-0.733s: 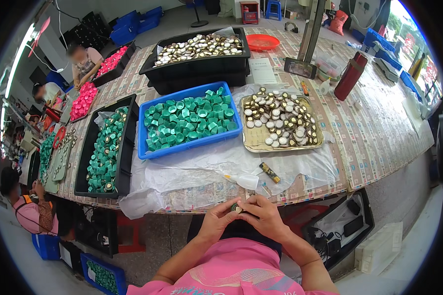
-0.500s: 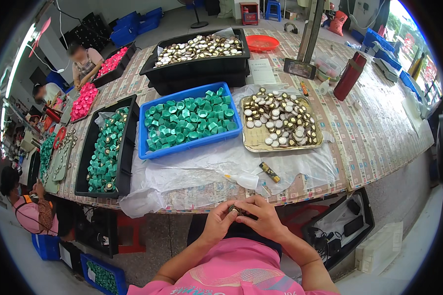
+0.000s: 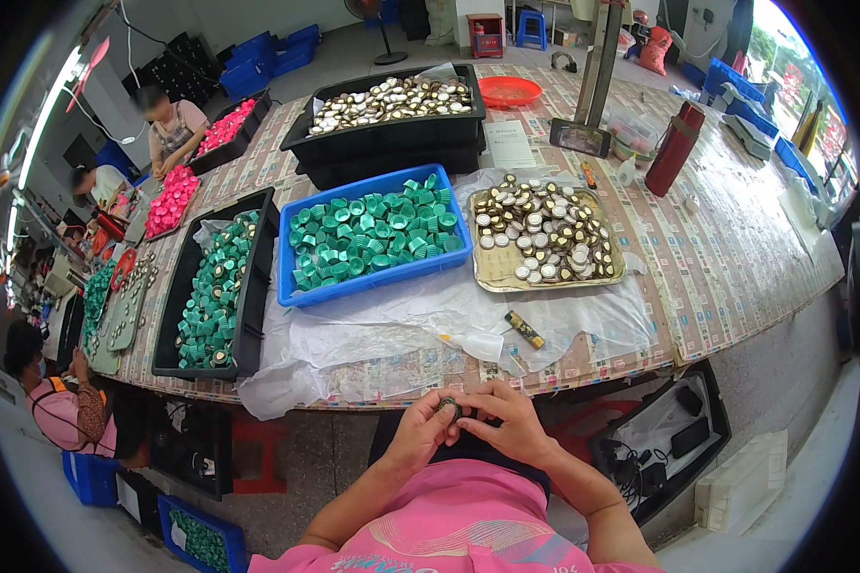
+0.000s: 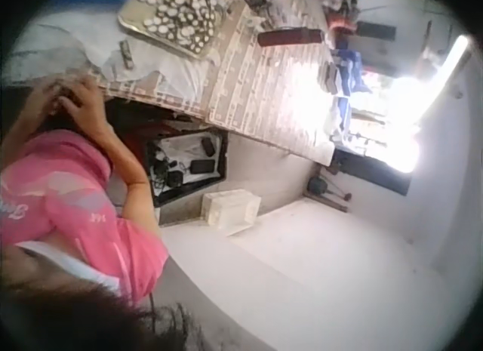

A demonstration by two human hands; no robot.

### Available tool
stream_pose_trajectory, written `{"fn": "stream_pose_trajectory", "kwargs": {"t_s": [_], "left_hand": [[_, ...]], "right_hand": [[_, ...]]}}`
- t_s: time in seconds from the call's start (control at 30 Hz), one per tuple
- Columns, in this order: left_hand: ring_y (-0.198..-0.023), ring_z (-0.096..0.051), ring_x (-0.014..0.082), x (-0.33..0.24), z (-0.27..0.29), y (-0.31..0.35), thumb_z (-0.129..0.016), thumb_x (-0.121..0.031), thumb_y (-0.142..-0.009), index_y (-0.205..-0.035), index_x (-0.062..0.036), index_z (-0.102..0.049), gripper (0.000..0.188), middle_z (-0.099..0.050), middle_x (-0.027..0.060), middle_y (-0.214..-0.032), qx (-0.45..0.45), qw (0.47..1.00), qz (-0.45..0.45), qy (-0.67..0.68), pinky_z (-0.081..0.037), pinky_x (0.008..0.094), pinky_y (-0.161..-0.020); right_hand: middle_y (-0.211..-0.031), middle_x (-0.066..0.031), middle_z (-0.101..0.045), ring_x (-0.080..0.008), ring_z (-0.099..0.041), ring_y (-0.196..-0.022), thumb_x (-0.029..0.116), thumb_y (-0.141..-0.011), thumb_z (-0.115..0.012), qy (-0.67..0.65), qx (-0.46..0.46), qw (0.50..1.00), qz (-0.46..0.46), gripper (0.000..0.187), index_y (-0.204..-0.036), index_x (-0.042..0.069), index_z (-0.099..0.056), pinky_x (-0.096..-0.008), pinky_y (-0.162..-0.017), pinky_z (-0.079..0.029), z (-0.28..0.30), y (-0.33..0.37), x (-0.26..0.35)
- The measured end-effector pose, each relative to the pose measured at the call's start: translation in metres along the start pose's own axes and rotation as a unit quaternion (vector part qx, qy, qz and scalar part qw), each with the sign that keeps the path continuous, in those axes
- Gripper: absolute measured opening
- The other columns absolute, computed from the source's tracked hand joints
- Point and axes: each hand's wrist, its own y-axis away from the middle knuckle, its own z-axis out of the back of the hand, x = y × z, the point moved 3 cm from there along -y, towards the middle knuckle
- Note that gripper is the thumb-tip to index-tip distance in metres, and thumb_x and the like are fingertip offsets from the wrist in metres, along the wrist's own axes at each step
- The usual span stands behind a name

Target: The person repeatedly picks a green plastic cap from a blue tray, applies glue from a small bottle to its rim, then picks a gold-colored metal cap from a tray and presses it onto the glued rim. The assembled units are placed into a black bin. This cycle continues throughout the clip.

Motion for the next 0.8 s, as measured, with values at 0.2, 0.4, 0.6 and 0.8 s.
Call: {"fn": "stream_pose_trajectory", "kwargs": {"t_s": [0.2,0.4,0.6,0.8], "left_hand": [[-0.067,-0.051,0.0071,-0.001,0.010,0.009,-0.054,-0.018,-0.097,-0.113,-0.0037,-0.056,0.022,-0.059,0.0007,-0.088,0.007,0.999,-0.043,-0.011,-0.043,0.0207,-0.057],[-0.073,-0.058,0.0096,-0.016,-0.002,0.031,-0.053,-0.015,-0.097,-0.123,-0.0012,-0.054,0.030,-0.064,0.0083,-0.104,-0.092,0.988,-0.102,-0.073,-0.052,0.0230,-0.065],[-0.073,-0.061,0.0104,-0.022,0.012,0.050,-0.048,-0.009,-0.096,-0.121,0.0018,-0.056,0.028,-0.064,0.0106,-0.103,-0.084,0.974,-0.168,-0.128,-0.053,0.0231,-0.065],[-0.067,-0.060,0.0104,-0.089,0.061,0.070,-0.051,-0.009,-0.094,-0.115,-0.0004,-0.058,0.023,-0.064,0.0091,-0.097,-0.192,0.931,-0.277,-0.138,-0.052,0.0233,-0.060]], "right_hand": [[-0.091,-0.0073,-0.059,-0.0176,-0.060,-0.073,0.007,-0.079,-0.072,-0.001,0.002,1.000,0.008,0.031,-0.110,0.011,-0.067,-0.0283,-0.064,-0.049,-0.006,0.011,0.000],[-0.089,-0.0071,-0.059,-0.0151,-0.060,-0.071,0.007,-0.081,-0.071,-0.007,-0.001,1.000,0.000,0.024,-0.104,0.010,-0.069,-0.0269,-0.062,-0.048,-0.013,0.022,0.000],[-0.086,-0.0049,-0.061,-0.0107,-0.059,-0.068,0.003,-0.080,-0.071,-0.061,-0.056,0.994,0.065,0.019,-0.098,0.007,-0.070,-0.0235,-0.061,-0.046,0.015,0.027,0.035],[-0.099,-0.0169,-0.061,-0.0238,-0.061,-0.089,0.014,-0.091,-0.059,-0.344,-0.011,0.914,0.215,0.023,-0.100,-0.004,-0.067,-0.0319,-0.080,-0.049,0.063,0.040,0.139]]}}
